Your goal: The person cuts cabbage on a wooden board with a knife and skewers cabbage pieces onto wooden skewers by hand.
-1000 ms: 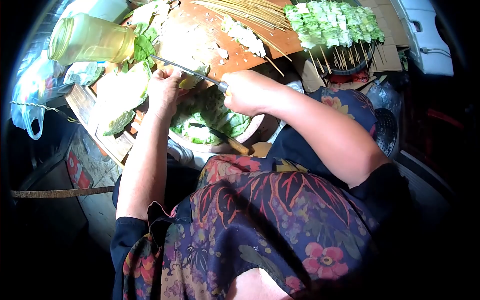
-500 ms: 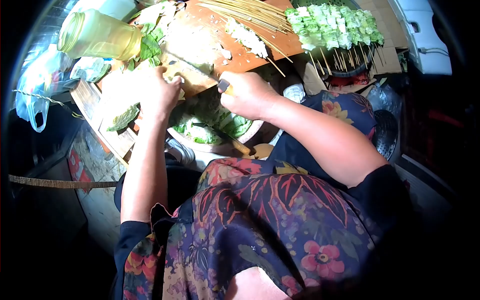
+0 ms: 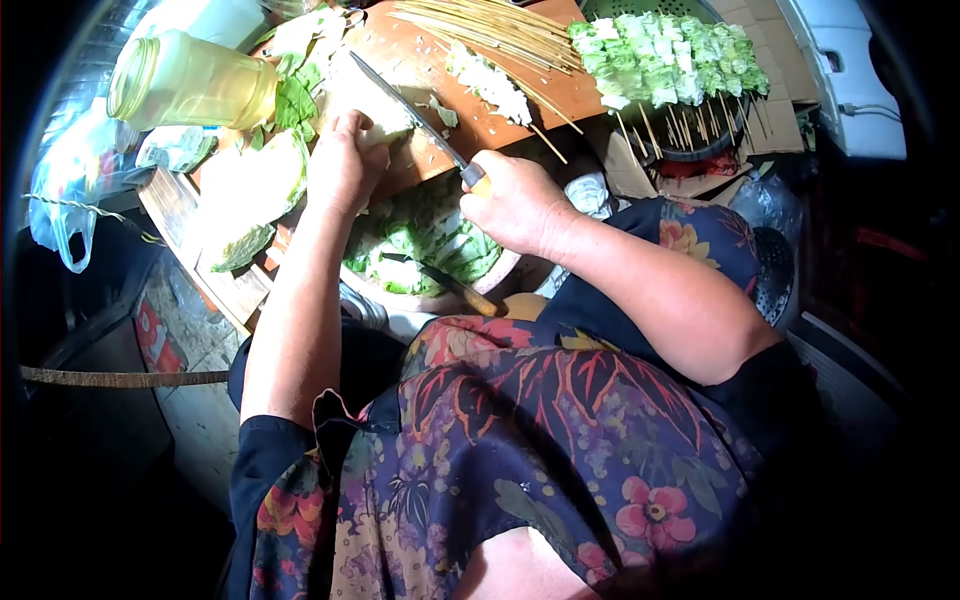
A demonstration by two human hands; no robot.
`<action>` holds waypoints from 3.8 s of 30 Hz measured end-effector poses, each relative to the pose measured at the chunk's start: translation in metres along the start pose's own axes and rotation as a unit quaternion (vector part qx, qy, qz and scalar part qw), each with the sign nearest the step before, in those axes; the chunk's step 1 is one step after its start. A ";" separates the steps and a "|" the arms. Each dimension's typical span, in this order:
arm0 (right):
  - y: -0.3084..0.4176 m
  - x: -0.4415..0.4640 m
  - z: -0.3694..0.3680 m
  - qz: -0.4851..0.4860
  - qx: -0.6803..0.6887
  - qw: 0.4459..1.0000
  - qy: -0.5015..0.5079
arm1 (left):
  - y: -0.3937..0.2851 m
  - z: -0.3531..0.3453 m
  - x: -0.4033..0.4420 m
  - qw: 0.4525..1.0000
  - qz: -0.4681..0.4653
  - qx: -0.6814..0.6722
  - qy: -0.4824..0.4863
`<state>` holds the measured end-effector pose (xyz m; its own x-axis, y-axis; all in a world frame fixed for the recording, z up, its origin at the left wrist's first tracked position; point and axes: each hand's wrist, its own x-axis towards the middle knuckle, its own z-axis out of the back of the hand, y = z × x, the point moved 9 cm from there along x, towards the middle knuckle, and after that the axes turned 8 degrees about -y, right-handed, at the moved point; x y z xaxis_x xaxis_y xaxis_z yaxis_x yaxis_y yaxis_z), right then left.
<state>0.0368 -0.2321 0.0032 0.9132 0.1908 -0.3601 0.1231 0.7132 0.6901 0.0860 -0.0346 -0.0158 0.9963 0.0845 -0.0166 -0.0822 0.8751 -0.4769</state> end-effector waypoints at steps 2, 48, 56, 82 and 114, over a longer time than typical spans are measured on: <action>0.001 0.000 0.000 -0.005 0.004 1.000 0.006 | 0.002 -0.001 0.001 1.000 0.004 0.003 -0.009; 0.018 -0.015 -0.022 -0.004 -0.029 0.994 0.104 | 0.040 -0.010 0.015 0.980 0.153 -0.096 0.081; 0.021 0.006 -0.030 0.012 -0.038 0.992 0.116 | 0.049 -0.021 0.014 0.972 0.170 -0.120 0.108; 0.001 0.017 -0.019 -0.031 -0.050 0.997 0.041 | 0.034 -0.014 0.023 0.975 0.126 -0.173 0.056; 0.016 0.030 0.025 -0.022 0.009 0.999 -0.041 | 0.018 -0.031 0.047 0.893 0.162 -0.414 -0.075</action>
<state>0.0764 -0.2316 0.0194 0.9352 0.1029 -0.3388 0.1706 0.7077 0.6857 0.1324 -0.0296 -0.0527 0.9041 0.3866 -0.1822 -0.2551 0.1462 -0.9558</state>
